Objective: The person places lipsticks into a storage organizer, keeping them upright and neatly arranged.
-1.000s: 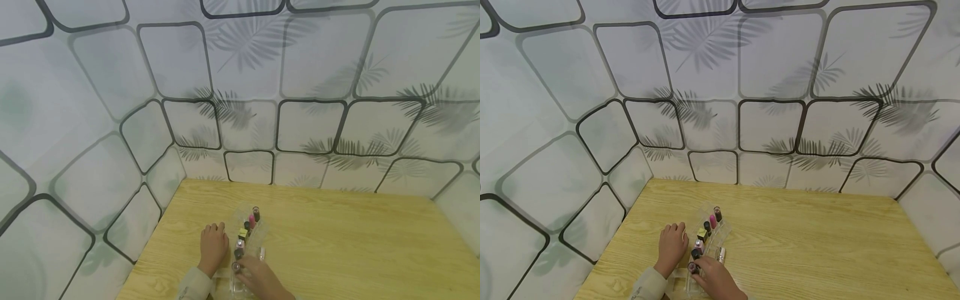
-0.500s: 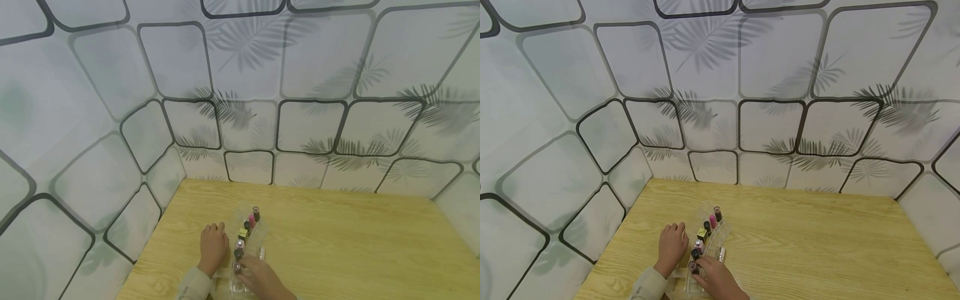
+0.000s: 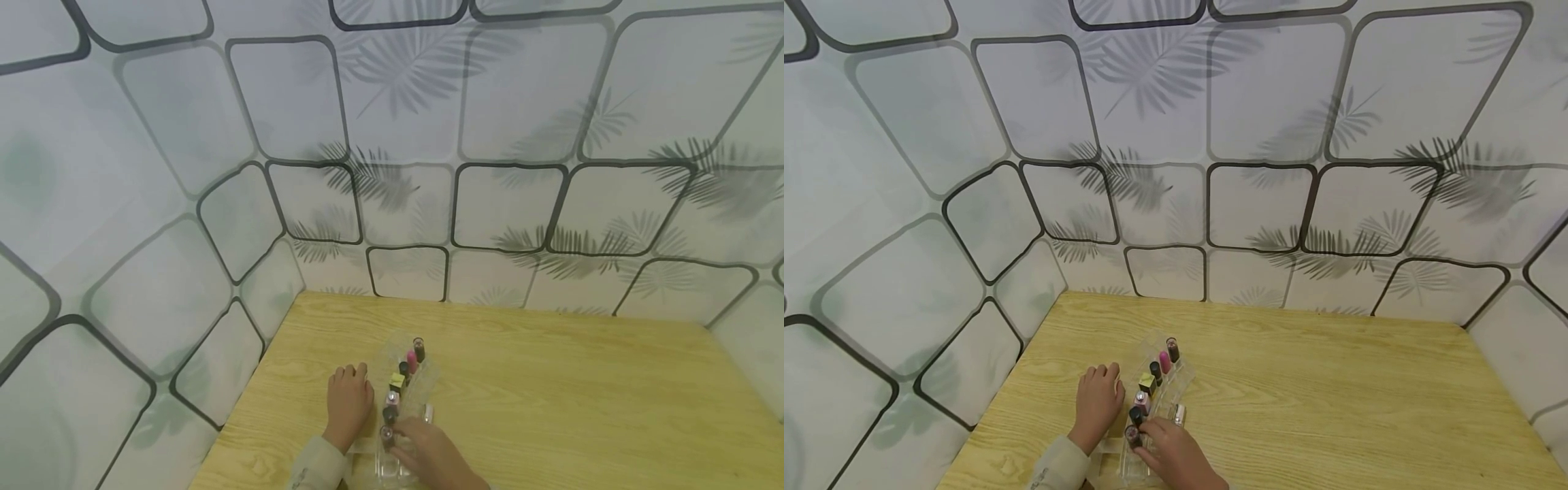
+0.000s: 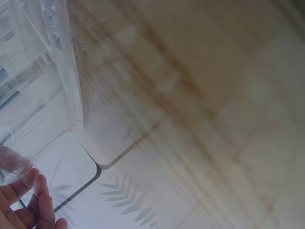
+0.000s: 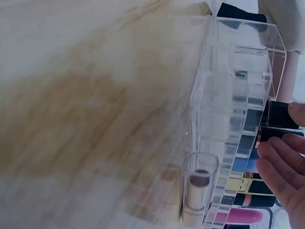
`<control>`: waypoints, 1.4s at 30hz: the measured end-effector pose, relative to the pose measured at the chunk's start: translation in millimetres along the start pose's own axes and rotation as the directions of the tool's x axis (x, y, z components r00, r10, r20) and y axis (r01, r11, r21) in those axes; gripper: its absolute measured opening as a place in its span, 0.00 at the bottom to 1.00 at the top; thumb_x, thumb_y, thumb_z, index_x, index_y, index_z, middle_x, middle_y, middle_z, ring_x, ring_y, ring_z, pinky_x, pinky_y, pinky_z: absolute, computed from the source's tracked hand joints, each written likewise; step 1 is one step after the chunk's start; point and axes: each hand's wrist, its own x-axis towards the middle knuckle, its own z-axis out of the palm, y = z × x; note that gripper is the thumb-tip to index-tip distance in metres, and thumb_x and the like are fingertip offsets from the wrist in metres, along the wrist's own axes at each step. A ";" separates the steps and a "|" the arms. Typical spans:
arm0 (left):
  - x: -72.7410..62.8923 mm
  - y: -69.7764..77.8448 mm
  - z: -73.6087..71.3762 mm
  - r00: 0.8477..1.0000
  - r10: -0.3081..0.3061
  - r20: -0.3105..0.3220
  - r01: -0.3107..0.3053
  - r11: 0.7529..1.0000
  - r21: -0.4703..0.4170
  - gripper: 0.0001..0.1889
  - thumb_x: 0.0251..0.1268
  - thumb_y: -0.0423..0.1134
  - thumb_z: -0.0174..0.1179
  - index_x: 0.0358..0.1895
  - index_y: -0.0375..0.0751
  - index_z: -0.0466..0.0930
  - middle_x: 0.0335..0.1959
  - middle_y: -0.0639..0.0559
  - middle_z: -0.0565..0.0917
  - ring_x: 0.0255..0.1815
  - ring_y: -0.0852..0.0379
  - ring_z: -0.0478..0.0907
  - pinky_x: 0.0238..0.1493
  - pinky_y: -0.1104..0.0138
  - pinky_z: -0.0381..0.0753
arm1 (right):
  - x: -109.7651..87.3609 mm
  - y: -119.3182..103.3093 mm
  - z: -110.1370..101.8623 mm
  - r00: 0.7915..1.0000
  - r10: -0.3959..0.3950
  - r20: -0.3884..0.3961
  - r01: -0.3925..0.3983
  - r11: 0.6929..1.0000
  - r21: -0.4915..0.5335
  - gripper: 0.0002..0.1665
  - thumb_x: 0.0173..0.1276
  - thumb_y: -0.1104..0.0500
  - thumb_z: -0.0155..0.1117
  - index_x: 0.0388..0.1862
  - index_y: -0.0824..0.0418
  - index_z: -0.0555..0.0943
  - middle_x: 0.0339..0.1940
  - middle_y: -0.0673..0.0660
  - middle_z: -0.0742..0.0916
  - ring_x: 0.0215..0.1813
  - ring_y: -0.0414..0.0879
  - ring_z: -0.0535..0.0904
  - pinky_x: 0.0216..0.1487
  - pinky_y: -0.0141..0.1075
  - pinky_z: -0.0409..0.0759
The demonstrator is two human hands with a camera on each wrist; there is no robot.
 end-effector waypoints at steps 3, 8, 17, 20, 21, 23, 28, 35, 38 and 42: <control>0.0 -0.3 0.9 1.000 -0.003 0.002 0.003 1.000 -0.001 0.11 0.48 0.36 0.64 0.37 0.40 0.77 0.25 0.47 0.78 0.27 0.52 0.71 0.31 0.62 0.71 | -2.2 3.8 -0.2 1.000 -0.011 0.001 0.011 1.000 -0.019 0.16 0.53 0.58 0.69 0.41 0.60 0.80 0.37 0.50 0.86 0.39 0.40 0.83 0.42 0.26 0.79; 0.1 -0.3 0.9 1.000 -0.009 0.003 0.009 1.000 -0.012 0.10 0.49 0.36 0.63 0.37 0.40 0.77 0.25 0.47 0.78 0.27 0.53 0.70 0.31 0.62 0.71 | -4.1 9.5 -5.2 0.999 -0.034 0.009 0.035 0.999 -0.026 0.16 0.52 0.59 0.70 0.40 0.61 0.81 0.36 0.50 0.86 0.38 0.40 0.83 0.42 0.25 0.78; -0.2 0.1 0.0 1.000 -0.007 -0.007 0.007 1.000 -0.016 0.10 0.49 0.35 0.63 0.35 0.40 0.77 0.24 0.47 0.77 0.26 0.52 0.70 0.31 0.62 0.71 | -4.6 21.0 -14.2 0.989 -0.141 0.045 0.143 0.988 -0.054 0.18 0.50 0.56 0.71 0.41 0.60 0.81 0.37 0.49 0.86 0.36 0.37 0.82 0.41 0.21 0.77; -0.3 0.2 -0.4 1.000 -0.004 -0.020 0.004 1.000 -0.016 0.09 0.48 0.35 0.64 0.34 0.40 0.76 0.23 0.48 0.76 0.25 0.52 0.70 0.29 0.62 0.70 | -5.6 25.7 -15.9 0.985 -0.164 0.051 0.166 0.985 -0.048 0.19 0.49 0.57 0.72 0.41 0.59 0.81 0.37 0.48 0.86 0.37 0.37 0.82 0.42 0.21 0.76; -0.3 0.3 -0.9 1.000 -0.004 -0.020 0.004 1.000 -0.015 0.09 0.48 0.35 0.64 0.34 0.40 0.76 0.23 0.48 0.76 0.25 0.52 0.70 0.29 0.62 0.70 | -6.0 27.2 -16.6 0.984 -0.171 0.051 0.174 0.983 -0.052 0.19 0.48 0.57 0.72 0.41 0.58 0.81 0.38 0.48 0.86 0.38 0.37 0.82 0.43 0.21 0.76; -0.2 0.5 -1.6 1.000 -0.005 -0.017 0.005 1.000 -0.012 0.09 0.49 0.35 0.63 0.34 0.40 0.76 0.23 0.48 0.77 0.26 0.52 0.70 0.29 0.62 0.70 | -6.4 30.2 -17.7 0.981 -0.186 0.048 0.189 0.980 -0.058 0.19 0.48 0.58 0.72 0.41 0.58 0.81 0.38 0.47 0.86 0.39 0.37 0.82 0.44 0.21 0.76; 0.7 1.1 -2.5 1.000 -0.013 0.002 0.013 1.000 -0.011 0.09 0.49 0.35 0.63 0.35 0.40 0.76 0.24 0.47 0.77 0.26 0.52 0.70 0.30 0.62 0.71 | -7.5 36.7 -21.0 0.977 -0.201 0.064 0.203 0.979 -0.027 0.17 0.48 0.61 0.72 0.40 0.57 0.81 0.37 0.47 0.85 0.39 0.36 0.82 0.46 0.23 0.77; 1.5 1.5 -2.5 1.000 -0.025 0.016 0.026 1.000 -0.015 0.09 0.49 0.35 0.63 0.35 0.40 0.76 0.24 0.47 0.77 0.27 0.52 0.70 0.31 0.61 0.72 | -10.1 54.1 -26.3 0.969 -0.200 0.146 0.202 0.979 0.006 0.16 0.51 0.59 0.71 0.41 0.56 0.80 0.39 0.47 0.84 0.42 0.37 0.80 0.48 0.24 0.76; 1.4 1.3 -2.3 1.000 -0.024 0.011 0.024 1.000 -0.017 0.09 0.49 0.35 0.63 0.35 0.40 0.76 0.24 0.48 0.77 0.26 0.53 0.70 0.31 0.62 0.71 | -9.3 58.2 -29.5 0.963 -0.207 0.170 0.211 0.978 -0.003 0.17 0.51 0.57 0.71 0.41 0.56 0.80 0.41 0.48 0.84 0.44 0.38 0.80 0.49 0.27 0.77; 1.7 1.3 -2.0 1.000 -0.025 0.011 0.025 0.999 -0.020 0.09 0.49 0.35 0.63 0.35 0.40 0.76 0.24 0.48 0.77 0.26 0.53 0.70 0.30 0.62 0.71 | -8.0 60.7 -31.7 0.959 -0.182 0.216 0.186 0.983 0.004 0.16 0.52 0.55 0.71 0.41 0.55 0.80 0.42 0.48 0.84 0.45 0.39 0.80 0.49 0.28 0.78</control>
